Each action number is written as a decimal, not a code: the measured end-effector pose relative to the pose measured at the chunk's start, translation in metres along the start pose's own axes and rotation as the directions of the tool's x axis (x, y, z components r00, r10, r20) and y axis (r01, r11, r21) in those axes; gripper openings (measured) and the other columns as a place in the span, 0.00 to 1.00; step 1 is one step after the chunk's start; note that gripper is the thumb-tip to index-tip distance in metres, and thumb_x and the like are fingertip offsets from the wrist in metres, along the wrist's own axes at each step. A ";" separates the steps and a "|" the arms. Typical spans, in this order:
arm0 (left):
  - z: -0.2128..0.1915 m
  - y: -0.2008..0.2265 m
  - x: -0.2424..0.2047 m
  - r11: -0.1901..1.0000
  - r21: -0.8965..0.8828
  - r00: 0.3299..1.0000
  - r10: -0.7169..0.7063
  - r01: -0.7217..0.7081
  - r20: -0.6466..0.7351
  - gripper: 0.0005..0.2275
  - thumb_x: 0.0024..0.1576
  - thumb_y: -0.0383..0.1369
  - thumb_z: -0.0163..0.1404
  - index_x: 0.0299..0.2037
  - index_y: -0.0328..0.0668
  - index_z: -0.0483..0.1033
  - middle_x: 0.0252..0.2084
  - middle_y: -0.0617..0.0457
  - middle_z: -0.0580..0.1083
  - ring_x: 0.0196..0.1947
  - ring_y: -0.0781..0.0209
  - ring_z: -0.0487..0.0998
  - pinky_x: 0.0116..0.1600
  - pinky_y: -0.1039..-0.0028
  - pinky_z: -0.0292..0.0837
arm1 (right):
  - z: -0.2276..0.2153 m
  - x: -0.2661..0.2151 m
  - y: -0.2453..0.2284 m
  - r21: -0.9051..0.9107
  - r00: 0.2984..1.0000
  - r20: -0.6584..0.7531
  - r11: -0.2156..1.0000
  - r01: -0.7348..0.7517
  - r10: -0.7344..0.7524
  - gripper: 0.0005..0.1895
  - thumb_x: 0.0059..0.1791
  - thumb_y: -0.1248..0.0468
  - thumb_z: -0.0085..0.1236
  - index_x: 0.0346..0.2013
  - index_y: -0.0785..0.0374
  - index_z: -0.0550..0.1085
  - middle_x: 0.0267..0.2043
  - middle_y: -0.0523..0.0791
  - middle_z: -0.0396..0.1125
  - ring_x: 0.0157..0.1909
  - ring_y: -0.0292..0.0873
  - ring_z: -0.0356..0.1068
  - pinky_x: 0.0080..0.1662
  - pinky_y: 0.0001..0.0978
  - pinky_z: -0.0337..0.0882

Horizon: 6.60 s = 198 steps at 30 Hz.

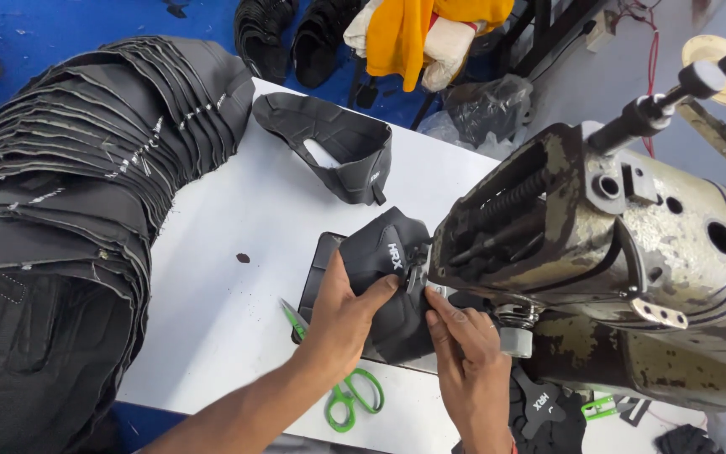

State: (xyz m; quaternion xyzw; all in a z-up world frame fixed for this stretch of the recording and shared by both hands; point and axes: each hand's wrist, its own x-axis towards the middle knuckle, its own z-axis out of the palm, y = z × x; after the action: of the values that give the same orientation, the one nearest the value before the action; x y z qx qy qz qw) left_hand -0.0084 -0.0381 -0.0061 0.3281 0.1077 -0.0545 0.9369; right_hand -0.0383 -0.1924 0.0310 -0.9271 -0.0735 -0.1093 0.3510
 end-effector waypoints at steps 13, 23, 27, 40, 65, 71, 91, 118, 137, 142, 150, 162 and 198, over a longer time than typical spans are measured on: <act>-0.003 -0.023 -0.009 0.977 0.212 0.984 0.024 0.015 -0.178 0.17 0.61 0.22 0.53 0.57 0.30 0.61 0.48 0.43 0.74 0.41 0.63 0.74 0.40 0.72 0.70 | -0.005 0.007 0.011 0.138 0.994 0.097 0.988 -0.063 0.050 0.15 0.53 0.65 0.56 0.53 0.61 0.79 0.25 0.43 0.59 0.28 0.38 0.57 0.33 0.30 0.61; -0.014 0.016 0.018 0.942 -0.247 0.967 -0.248 0.228 -0.054 0.20 0.56 0.42 0.51 0.53 0.34 0.73 0.46 0.48 0.79 0.45 0.59 0.81 0.51 0.67 0.79 | -0.006 0.013 0.036 0.339 0.986 0.169 0.938 -0.071 0.013 0.13 0.53 0.66 0.56 0.51 0.64 0.80 0.40 0.45 0.74 0.44 0.40 0.71 0.48 0.26 0.68; -0.037 -0.001 0.024 0.927 -0.138 0.936 -0.351 0.348 0.002 0.17 0.57 0.40 0.55 0.51 0.37 0.75 0.45 0.48 0.78 0.44 0.56 0.80 0.52 0.63 0.77 | -0.005 0.004 0.032 0.264 0.994 0.089 0.964 0.041 -0.067 0.13 0.51 0.64 0.59 0.50 0.61 0.80 0.43 0.44 0.75 0.44 0.40 0.73 0.46 0.27 0.70; -0.029 -0.029 -0.034 0.945 -0.297 0.972 -0.183 0.134 -0.145 0.15 0.59 0.41 0.51 0.50 0.39 0.74 0.46 0.53 0.79 0.45 0.63 0.79 0.47 0.69 0.74 | 0.014 -0.023 0.019 -0.378 0.890 -0.027 0.828 0.413 -0.456 0.28 0.41 0.73 0.64 0.55 0.54 0.77 0.59 0.46 0.66 0.59 0.51 0.67 0.57 0.41 0.67; -0.036 0.097 0.032 0.503 0.809 0.853 -0.234 -0.304 0.466 0.27 0.50 0.33 0.59 0.61 0.36 0.70 0.55 0.49 0.78 0.56 0.59 0.79 0.57 0.68 0.72 | 0.019 -0.016 0.017 -0.322 0.933 -0.098 0.898 0.298 -0.345 0.22 0.45 0.74 0.61 0.51 0.53 0.79 0.58 0.46 0.70 0.62 0.52 0.69 0.58 0.42 0.70; -0.056 0.116 0.016 0.169 0.969 0.903 -0.365 -0.178 0.229 0.19 0.56 0.34 0.56 0.57 0.38 0.72 0.40 0.50 0.84 0.37 0.61 0.81 0.44 0.72 0.74 | 0.024 -0.014 0.022 -0.271 0.929 -0.146 0.917 0.292 -0.339 0.22 0.46 0.77 0.59 0.52 0.55 0.80 0.58 0.47 0.70 0.63 0.53 0.69 0.61 0.43 0.70; -0.002 0.102 0.008 -0.127 0.947 0.926 -0.282 -0.295 0.251 0.26 0.49 0.45 0.60 0.49 0.35 0.67 0.33 0.40 0.76 0.35 0.42 0.80 0.39 0.56 0.72 | 0.025 -0.027 0.019 -0.360 0.921 -0.113 0.879 0.312 -0.374 0.28 0.47 0.82 0.53 0.55 0.52 0.78 0.63 0.47 0.68 0.65 0.53 0.68 0.55 0.41 0.72; -0.023 0.057 -0.009 0.637 0.728 0.920 -0.392 0.253 0.022 0.09 0.52 0.32 0.61 0.37 0.39 0.74 0.18 0.62 0.64 0.14 0.74 0.59 0.18 0.77 0.53 | 0.006 0.016 0.032 -0.221 0.890 -0.034 0.872 0.436 -0.454 0.25 0.43 0.79 0.54 0.51 0.57 0.79 0.53 0.46 0.72 0.54 0.50 0.72 0.53 0.41 0.71; -0.020 0.056 0.037 0.483 0.833 0.908 -0.161 -0.269 0.386 0.14 0.48 0.30 0.61 0.44 0.35 0.78 0.33 0.61 0.79 0.35 0.71 0.77 0.44 0.75 0.71 | 0.029 0.016 0.079 -0.031 0.916 -0.109 0.922 0.386 -0.387 0.26 0.46 0.84 0.48 0.53 0.61 0.77 0.53 0.50 0.72 0.57 0.52 0.73 0.56 0.39 0.72; -0.010 0.078 0.083 0.409 0.912 0.803 -0.531 -0.034 0.268 0.09 0.47 0.28 0.61 0.36 0.35 0.80 0.27 0.58 0.75 0.26 0.69 0.71 0.33 0.74 0.66 | 0.026 -0.003 0.053 -0.230 0.912 -0.185 0.918 0.322 -0.367 0.25 0.46 0.83 0.52 0.53 0.59 0.79 0.51 0.50 0.70 0.53 0.50 0.74 0.51 0.40 0.73; 0.021 0.096 0.092 0.149 0.986 0.815 -0.562 -0.069 0.142 0.10 0.44 0.29 0.62 0.36 0.38 0.81 0.28 0.57 0.79 0.28 0.67 0.77 0.36 0.75 0.71 | 0.031 -0.010 0.056 -0.269 0.941 -0.219 0.943 0.196 -0.258 0.25 0.47 0.84 0.53 0.53 0.59 0.79 0.53 0.51 0.71 0.51 0.50 0.74 0.41 0.41 0.71; 0.015 0.088 0.139 0.248 0.946 0.696 -0.642 -0.208 0.321 0.10 0.43 0.29 0.62 0.34 0.35 0.82 0.27 0.56 0.80 0.26 0.67 0.75 0.33 0.74 0.69 | 0.025 -0.003 0.060 -0.339 0.930 -0.219 0.916 0.212 -0.296 0.25 0.44 0.81 0.56 0.52 0.57 0.78 0.52 0.50 0.72 0.50 0.52 0.74 0.46 0.39 0.72; -0.024 0.055 0.078 0.750 0.596 0.958 0.218 -0.287 0.186 0.18 0.63 0.44 0.51 0.37 0.33 0.80 0.23 0.61 0.70 0.24 0.76 0.64 0.29 0.76 0.62 | 0.059 0.052 0.041 0.047 0.939 -0.061 0.939 0.340 -0.338 0.28 0.43 0.82 0.44 0.59 0.73 0.67 0.58 0.59 0.65 0.60 0.62 0.63 0.66 0.48 0.60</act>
State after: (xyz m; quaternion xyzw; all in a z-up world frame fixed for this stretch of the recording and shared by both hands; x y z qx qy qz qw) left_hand 0.0726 0.0175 -0.0092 0.6244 -0.0108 0.0234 0.7807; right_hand 0.0296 -0.1801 -0.0251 -0.8871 -0.2260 -0.1899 0.3548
